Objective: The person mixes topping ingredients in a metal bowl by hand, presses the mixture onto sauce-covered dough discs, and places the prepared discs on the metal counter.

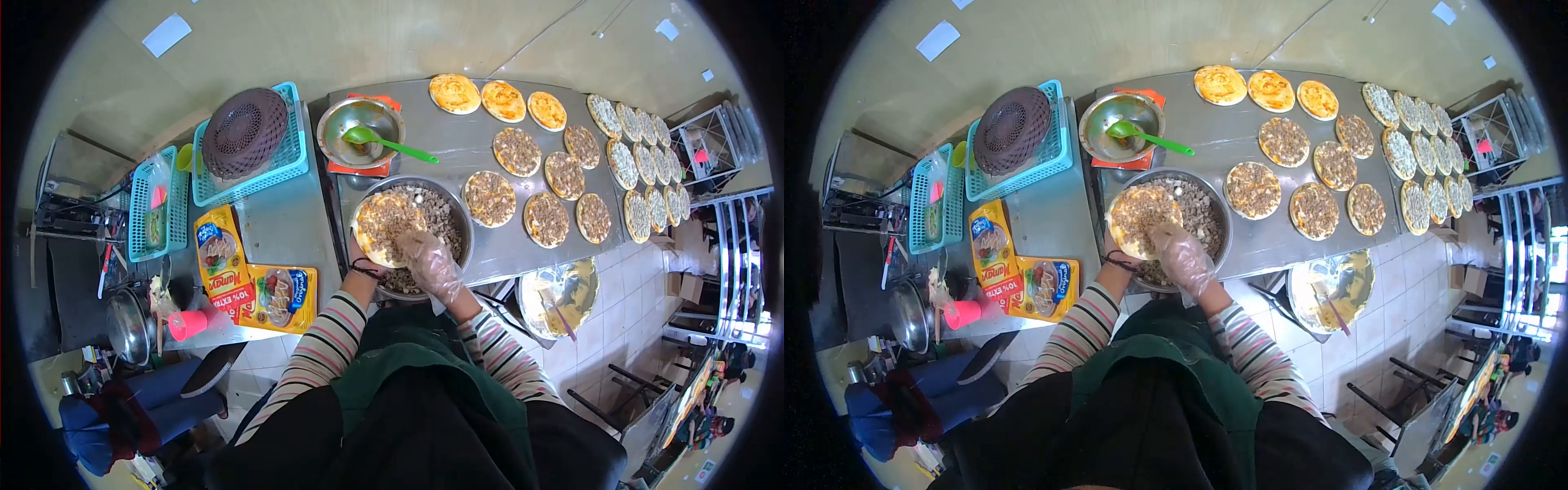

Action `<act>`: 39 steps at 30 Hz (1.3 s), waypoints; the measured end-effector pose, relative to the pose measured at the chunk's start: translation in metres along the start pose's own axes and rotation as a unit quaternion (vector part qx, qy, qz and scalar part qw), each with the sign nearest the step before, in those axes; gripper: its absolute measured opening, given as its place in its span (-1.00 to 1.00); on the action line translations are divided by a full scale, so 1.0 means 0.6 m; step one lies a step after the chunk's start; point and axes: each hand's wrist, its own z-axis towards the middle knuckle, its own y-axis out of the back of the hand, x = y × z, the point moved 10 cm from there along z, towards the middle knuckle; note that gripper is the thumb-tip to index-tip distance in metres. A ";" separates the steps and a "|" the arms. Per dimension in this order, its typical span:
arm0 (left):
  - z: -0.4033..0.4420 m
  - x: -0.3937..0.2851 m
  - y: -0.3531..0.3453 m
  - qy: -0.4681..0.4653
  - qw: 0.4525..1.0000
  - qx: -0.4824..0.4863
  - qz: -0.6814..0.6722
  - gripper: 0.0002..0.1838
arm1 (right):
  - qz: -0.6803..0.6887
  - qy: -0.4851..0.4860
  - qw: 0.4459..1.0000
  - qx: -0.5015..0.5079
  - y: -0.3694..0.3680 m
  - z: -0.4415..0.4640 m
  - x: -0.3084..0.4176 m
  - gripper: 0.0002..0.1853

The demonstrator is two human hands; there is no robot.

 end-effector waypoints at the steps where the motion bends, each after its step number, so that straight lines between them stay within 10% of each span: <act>1: -0.001 0.003 0.000 0.002 1.000 0.000 0.001 -0.50 | -0.027 0.008 0.999 -0.039 0.003 0.004 -0.015 -0.75; 4: -0.002 0.007 -0.014 0.001 1.000 0.023 0.001 -0.49 | 0.003 -0.092 0.995 -0.031 0.004 0.022 -0.039 -0.76; 14: -0.005 0.027 -0.003 0.014 0.998 -0.036 0.058 -0.51 | 0.041 0.011 0.999 -0.024 -0.029 0.105 -0.073 -0.75; 16: -0.019 0.040 -0.017 0.029 0.995 -0.069 0.070 -0.52 | 0.043 -0.155 0.986 0.053 -0.059 0.099 -0.138 -0.75; 25: 0.011 0.043 -0.011 0.043 0.999 -0.016 0.017 -0.52 | 0.026 -0.007 0.999 0.046 -0.018 0.082 -0.013 -0.78; 39: 0.009 0.047 -0.021 0.039 0.998 0.007 0.040 -0.52 | 0.065 -0.074 0.994 0.044 -0.011 0.047 -0.005 -0.82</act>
